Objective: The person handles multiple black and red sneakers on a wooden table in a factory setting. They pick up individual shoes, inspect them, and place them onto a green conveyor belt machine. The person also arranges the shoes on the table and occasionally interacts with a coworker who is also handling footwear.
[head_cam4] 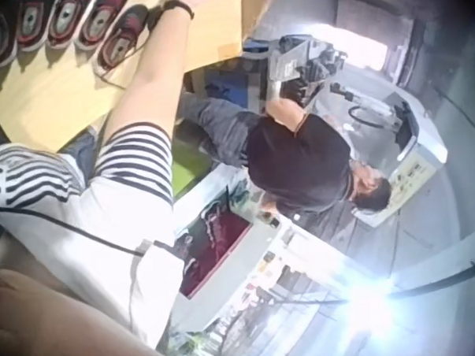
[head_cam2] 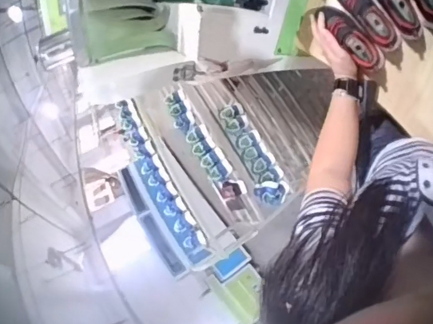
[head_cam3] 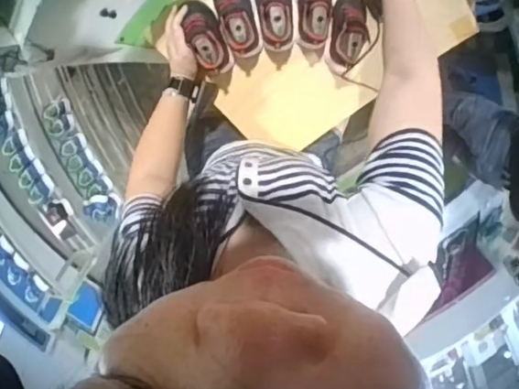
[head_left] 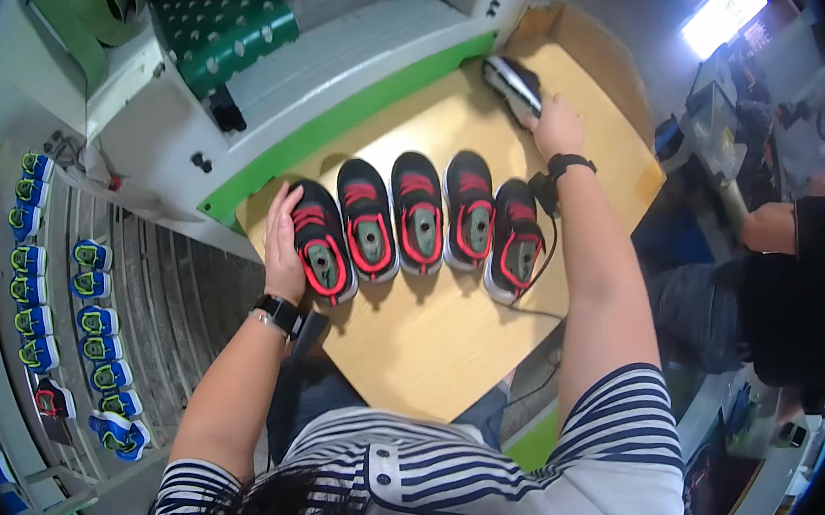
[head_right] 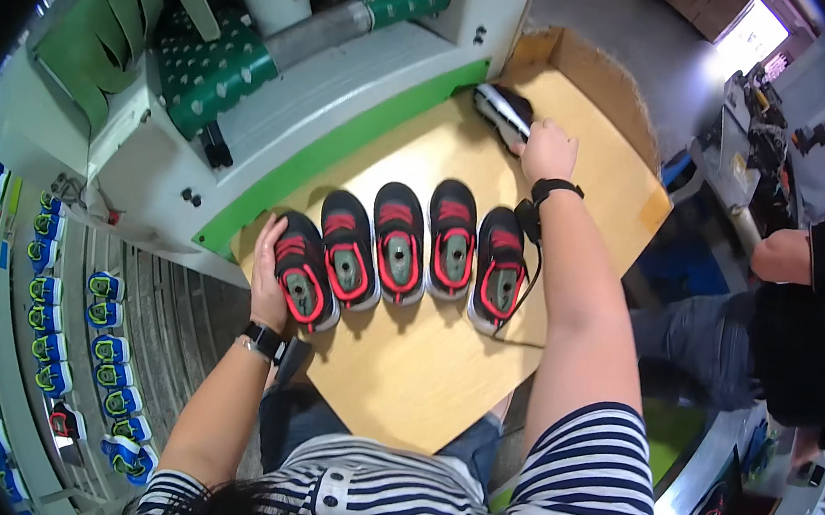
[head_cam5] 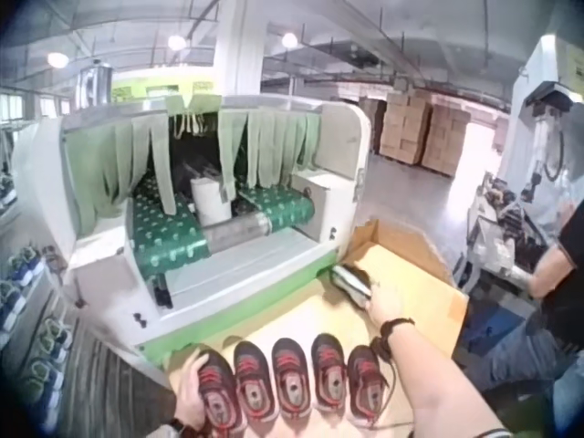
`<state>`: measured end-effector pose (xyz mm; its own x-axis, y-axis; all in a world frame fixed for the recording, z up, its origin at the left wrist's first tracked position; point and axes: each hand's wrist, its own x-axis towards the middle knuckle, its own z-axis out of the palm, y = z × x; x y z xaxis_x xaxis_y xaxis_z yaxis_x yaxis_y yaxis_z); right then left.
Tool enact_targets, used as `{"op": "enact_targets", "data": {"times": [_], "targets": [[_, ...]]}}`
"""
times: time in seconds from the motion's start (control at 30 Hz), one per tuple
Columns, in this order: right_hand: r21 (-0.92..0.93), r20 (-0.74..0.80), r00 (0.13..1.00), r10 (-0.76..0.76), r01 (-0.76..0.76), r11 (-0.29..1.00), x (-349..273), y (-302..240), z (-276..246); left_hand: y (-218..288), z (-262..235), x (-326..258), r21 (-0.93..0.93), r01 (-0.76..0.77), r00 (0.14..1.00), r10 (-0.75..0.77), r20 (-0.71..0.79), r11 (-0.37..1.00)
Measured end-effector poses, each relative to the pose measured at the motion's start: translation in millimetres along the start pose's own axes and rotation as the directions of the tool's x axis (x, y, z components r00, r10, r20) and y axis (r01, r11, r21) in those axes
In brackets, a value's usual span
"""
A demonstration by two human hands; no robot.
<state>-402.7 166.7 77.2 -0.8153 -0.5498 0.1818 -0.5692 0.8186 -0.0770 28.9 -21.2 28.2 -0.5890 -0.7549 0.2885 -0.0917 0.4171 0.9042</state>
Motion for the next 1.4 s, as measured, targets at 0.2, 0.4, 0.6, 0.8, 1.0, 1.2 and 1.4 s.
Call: {"op": "enact_targets", "data": {"times": [0.2,0.4,0.6,0.8,1.0,1.2,1.4], "targets": [[0.166,-0.030,0.991,0.133,-0.126,0.978,-130.9,71.8,-24.5,-8.7,-0.6,-0.8,-0.015,-0.022,1.000,0.022,-0.005,1.000],[0.109,-0.228,0.974,0.000,0.026,0.994,-265.6,153.8,-52.1,-12.4,2.4,2.0,-0.036,-0.030,1.000,0.030,-0.001,0.999],[0.705,0.061,0.955,0.290,-0.247,0.665,-291.4,149.4,-55.1,-19.3,2.5,3.2,-0.077,-0.008,1.000,0.010,0.016,0.997],[0.983,0.181,0.886,0.427,-0.176,-0.051,-255.3,60.9,-2.6,-16.3,4.2,3.2,-0.132,0.036,0.999,-0.033,0.028,0.991],[0.877,0.476,0.855,0.207,-0.442,-0.189,-215.8,58.3,-40.6,-16.6,-0.2,0.7,-0.111,0.043,0.999,-0.040,0.027,0.993],[0.591,0.350,0.929,0.116,-0.316,0.743,-90.7,129.0,-70.2,-9.6,4.2,0.0,-0.028,0.022,0.999,-0.021,0.033,0.999],[0.135,0.378,0.917,0.125,-0.188,0.973,63.2,108.6,-54.6,6.3,5.3,-0.4,-0.027,0.019,1.000,-0.019,0.014,0.999]]}}
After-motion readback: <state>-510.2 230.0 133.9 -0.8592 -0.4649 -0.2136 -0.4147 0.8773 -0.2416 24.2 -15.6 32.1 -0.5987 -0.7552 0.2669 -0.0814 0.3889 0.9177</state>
